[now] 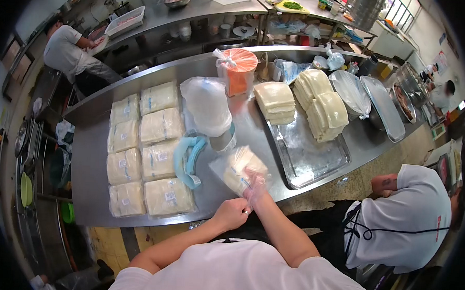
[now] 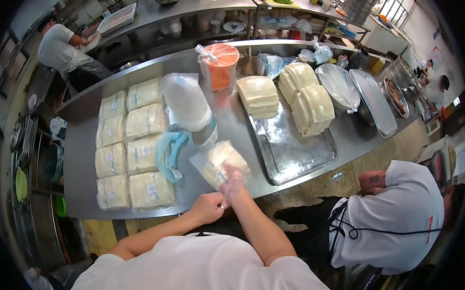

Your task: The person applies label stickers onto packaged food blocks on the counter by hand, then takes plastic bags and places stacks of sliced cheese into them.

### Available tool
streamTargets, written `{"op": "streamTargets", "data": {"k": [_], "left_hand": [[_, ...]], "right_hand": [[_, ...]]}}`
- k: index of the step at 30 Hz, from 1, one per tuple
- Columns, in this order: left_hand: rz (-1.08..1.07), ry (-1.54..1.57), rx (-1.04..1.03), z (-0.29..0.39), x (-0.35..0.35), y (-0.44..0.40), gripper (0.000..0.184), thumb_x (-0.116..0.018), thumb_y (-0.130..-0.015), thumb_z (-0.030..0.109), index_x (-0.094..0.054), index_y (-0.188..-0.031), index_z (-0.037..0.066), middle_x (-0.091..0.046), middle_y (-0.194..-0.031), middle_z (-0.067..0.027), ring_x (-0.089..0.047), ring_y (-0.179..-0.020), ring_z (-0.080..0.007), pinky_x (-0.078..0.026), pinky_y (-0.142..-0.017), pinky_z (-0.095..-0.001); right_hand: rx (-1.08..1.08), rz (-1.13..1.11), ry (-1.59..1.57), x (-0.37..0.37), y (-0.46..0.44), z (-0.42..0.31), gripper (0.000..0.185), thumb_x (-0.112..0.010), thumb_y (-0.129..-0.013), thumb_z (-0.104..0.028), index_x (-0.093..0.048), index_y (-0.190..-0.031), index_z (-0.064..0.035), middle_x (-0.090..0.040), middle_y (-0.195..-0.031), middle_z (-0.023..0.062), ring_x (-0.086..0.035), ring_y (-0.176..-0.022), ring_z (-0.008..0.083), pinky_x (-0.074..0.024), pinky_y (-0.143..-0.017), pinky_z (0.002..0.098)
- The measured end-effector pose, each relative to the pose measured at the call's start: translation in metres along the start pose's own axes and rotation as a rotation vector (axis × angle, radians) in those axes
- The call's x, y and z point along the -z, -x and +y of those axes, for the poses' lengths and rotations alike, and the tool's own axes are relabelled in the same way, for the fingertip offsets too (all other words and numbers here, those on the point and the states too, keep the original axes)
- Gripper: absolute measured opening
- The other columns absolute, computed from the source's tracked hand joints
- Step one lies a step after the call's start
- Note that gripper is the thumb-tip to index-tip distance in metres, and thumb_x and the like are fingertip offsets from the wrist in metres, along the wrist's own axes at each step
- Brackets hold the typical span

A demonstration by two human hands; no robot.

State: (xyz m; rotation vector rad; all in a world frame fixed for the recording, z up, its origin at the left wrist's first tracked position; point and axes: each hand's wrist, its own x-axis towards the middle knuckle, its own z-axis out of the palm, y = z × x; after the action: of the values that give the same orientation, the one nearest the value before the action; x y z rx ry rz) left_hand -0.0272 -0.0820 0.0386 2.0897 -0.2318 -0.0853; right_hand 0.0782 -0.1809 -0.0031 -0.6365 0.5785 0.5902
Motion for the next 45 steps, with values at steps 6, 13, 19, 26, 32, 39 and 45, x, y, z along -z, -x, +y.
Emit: {"op": "streamTargets", "data": {"k": [6,13,19,26,32,39,45], "left_hand": [[-0.001,0.020,0.002,-0.004,-0.007,0.000,0.007,-0.062,-0.083,0.009,-0.064,-0.079,0.005,-0.066,-0.081,-0.0182,-0.066,-0.075,-0.0386,-0.053,-0.069,-0.0464],[-0.130,-0.047,0.042,0.003,0.007,0.002,0.017,-0.070,-0.089,0.020,-0.067,-0.081,0.005,-0.068,-0.082,-0.0179,-0.067,-0.077,-0.0374,-0.053,-0.068,-0.0441],[0.457,-0.098,0.146,-0.045,0.071,-0.037,0.022,-0.068,-0.094,0.026,-0.069,-0.094,0.003,-0.070,-0.094,-0.0157,-0.067,-0.091,-0.0317,-0.052,-0.079,-0.0418],[0.175,0.722,0.526,-0.077,0.090,-0.073,0.035,-0.056,-0.108,0.031,-0.073,-0.103,0.000,-0.069,-0.091,-0.0028,-0.058,-0.080,-0.0104,-0.048,-0.074,-0.0291],[0.271,0.597,0.589,-0.071,0.086,-0.071,0.030,-0.057,-0.107,0.028,-0.073,-0.109,0.002,-0.069,-0.089,-0.0022,-0.057,-0.070,-0.0108,-0.044,-0.064,-0.0262],[0.046,0.081,0.535,-0.132,0.067,-0.027,0.035,-0.073,-0.093,0.026,-0.067,-0.118,0.001,-0.073,-0.091,-0.0093,-0.069,-0.079,-0.0212,-0.054,-0.070,-0.0351],[-0.179,-0.207,0.350,0.014,0.063,-0.009,0.046,-0.078,-0.083,0.041,-0.066,-0.106,0.003,-0.072,-0.096,-0.0168,-0.070,-0.091,-0.0348,-0.056,-0.080,-0.0438]], "right_hand": [[-0.010,-0.127,0.175,0.047,-0.040,0.011,0.039,-0.055,-0.101,-0.034,-0.063,-0.127,-0.0068,-0.066,-0.127,0.0152,-0.066,-0.111,0.0295,-0.0518,-0.100,0.0460],[-0.087,0.037,0.136,0.049,-0.043,0.016,0.040,-0.065,-0.095,-0.030,-0.061,-0.129,-0.0096,-0.068,-0.118,0.0145,-0.067,-0.099,0.0333,-0.0548,-0.091,0.0523],[-0.068,-0.096,0.304,0.051,-0.002,0.005,0.050,-0.072,-0.088,-0.008,-0.056,-0.135,-0.0056,-0.065,-0.125,0.0159,-0.067,-0.109,0.0351,-0.0567,-0.095,0.0552],[-0.163,-0.214,0.382,-0.007,0.072,-0.018,0.056,-0.071,-0.087,0.000,-0.052,-0.140,-0.0004,-0.065,-0.128,0.0163,-0.066,-0.115,0.0343,-0.0556,-0.100,0.0527],[-0.162,-0.227,0.260,0.030,0.054,-0.008,0.058,-0.073,-0.088,-0.004,-0.052,-0.142,-0.0020,-0.066,-0.126,0.0149,-0.067,-0.114,0.0340,-0.0563,-0.099,0.0531],[-0.115,-0.036,0.281,0.090,-0.010,0.007,0.047,-0.072,-0.093,-0.017,-0.056,-0.135,-0.0046,-0.067,-0.122,0.0137,-0.068,-0.109,0.0340,-0.0585,-0.095,0.0517],[-0.027,-0.025,0.056,0.127,-0.057,0.037,0.040,-0.067,-0.097,-0.024,-0.056,-0.132,-0.0077,-0.063,-0.127,0.0146,-0.066,-0.111,0.0361,-0.0584,-0.091,0.0568]]}}
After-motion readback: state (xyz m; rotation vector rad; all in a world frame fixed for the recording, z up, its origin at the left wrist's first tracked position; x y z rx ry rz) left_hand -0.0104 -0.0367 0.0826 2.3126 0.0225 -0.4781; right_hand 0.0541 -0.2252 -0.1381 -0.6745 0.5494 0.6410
